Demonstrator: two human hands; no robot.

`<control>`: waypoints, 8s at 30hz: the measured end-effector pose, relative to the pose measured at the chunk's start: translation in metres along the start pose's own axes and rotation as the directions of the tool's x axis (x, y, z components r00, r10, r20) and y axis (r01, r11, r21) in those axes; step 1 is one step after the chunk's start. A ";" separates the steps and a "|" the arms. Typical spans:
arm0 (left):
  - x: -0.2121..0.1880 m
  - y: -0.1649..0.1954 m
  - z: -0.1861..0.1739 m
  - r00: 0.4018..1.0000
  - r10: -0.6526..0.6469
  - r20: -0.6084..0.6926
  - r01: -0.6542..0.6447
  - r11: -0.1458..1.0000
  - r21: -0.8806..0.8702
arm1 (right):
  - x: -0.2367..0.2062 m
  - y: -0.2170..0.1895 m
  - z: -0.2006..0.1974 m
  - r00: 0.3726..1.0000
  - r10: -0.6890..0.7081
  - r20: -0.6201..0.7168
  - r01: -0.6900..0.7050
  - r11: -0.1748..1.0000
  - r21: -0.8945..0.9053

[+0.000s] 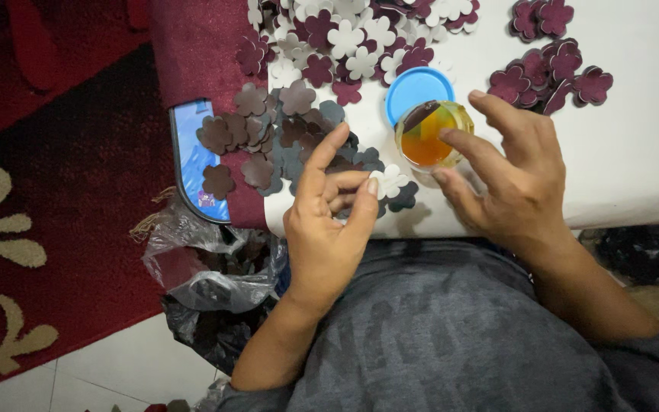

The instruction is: The person repeatedly picks up small flower-shaped cutouts, applies adhesive from a small container using a finger, and presses two pieces together. The assembled pieces are placed into a growing pile on the table.

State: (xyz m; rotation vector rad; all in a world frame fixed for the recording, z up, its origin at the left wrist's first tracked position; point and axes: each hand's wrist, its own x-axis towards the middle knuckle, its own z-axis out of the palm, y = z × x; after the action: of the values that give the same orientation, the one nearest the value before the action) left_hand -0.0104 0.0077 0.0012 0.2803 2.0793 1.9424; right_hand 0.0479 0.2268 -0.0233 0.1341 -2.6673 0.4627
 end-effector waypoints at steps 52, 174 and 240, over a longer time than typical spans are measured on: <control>-0.001 0.004 0.007 0.993 -0.052 0.104 0.059 0.997 -0.060 | -0.015 -0.024 0.005 0.969 -0.188 -0.158 0.208 0.970 0.126; -0.014 -0.039 -0.002 0.904 -0.291 0.312 0.363 0.910 -0.203 | -0.001 -0.031 -0.031 0.813 0.245 0.528 -0.582 0.297 0.757; -0.021 -0.004 -0.005 0.935 -0.211 0.284 0.242 0.967 -0.080 | -0.004 -0.030 -0.017 0.811 0.229 0.538 -0.584 0.282 0.761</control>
State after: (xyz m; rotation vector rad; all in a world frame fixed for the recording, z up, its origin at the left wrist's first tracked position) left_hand 0.0078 -0.0044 -0.0014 0.2547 1.7363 1.7653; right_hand 0.0627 0.2039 -0.0015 -0.2242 -2.3227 2.2780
